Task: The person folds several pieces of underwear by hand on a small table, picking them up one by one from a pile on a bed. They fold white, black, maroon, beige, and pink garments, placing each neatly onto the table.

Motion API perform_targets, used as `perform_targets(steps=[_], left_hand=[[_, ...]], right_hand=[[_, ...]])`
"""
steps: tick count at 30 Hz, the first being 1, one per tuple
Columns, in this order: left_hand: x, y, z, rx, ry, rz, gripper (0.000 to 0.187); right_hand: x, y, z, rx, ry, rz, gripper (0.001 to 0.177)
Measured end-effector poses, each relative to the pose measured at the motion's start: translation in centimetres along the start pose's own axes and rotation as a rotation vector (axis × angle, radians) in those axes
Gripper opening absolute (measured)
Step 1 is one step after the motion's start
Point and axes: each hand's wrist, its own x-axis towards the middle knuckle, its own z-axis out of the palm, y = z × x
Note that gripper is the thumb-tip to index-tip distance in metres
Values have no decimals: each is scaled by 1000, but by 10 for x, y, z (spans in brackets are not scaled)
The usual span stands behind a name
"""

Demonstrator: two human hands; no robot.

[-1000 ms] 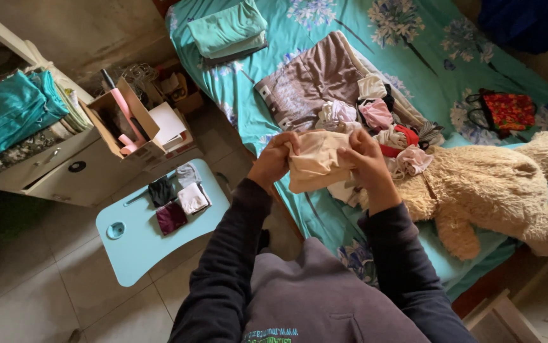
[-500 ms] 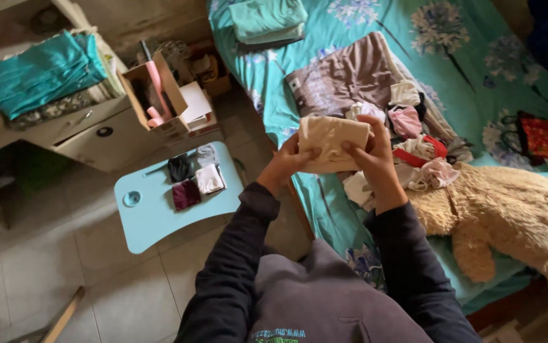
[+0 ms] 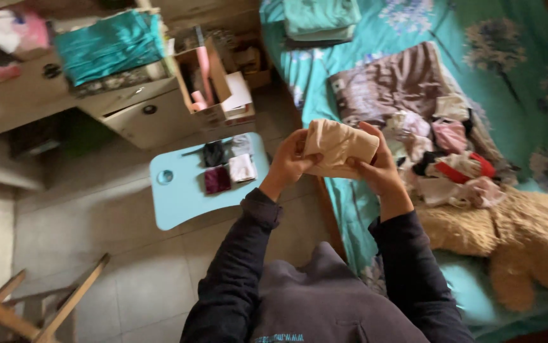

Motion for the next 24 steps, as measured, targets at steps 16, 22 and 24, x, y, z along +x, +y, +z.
perform_targets(steps=[16, 22, 24], left_hand=[[-131, 4, -157, -74, 391, 36, 52], [-156, 51, -154, -499, 388, -24, 66], [-168, 60, -156, -539, 436, -53, 63]], right_hand=[[16, 55, 219, -830, -114, -436, 84], [-7, 71, 294, -1383, -335, -473, 85], [-15, 75, 303, -1329, -393, -479, 88]])
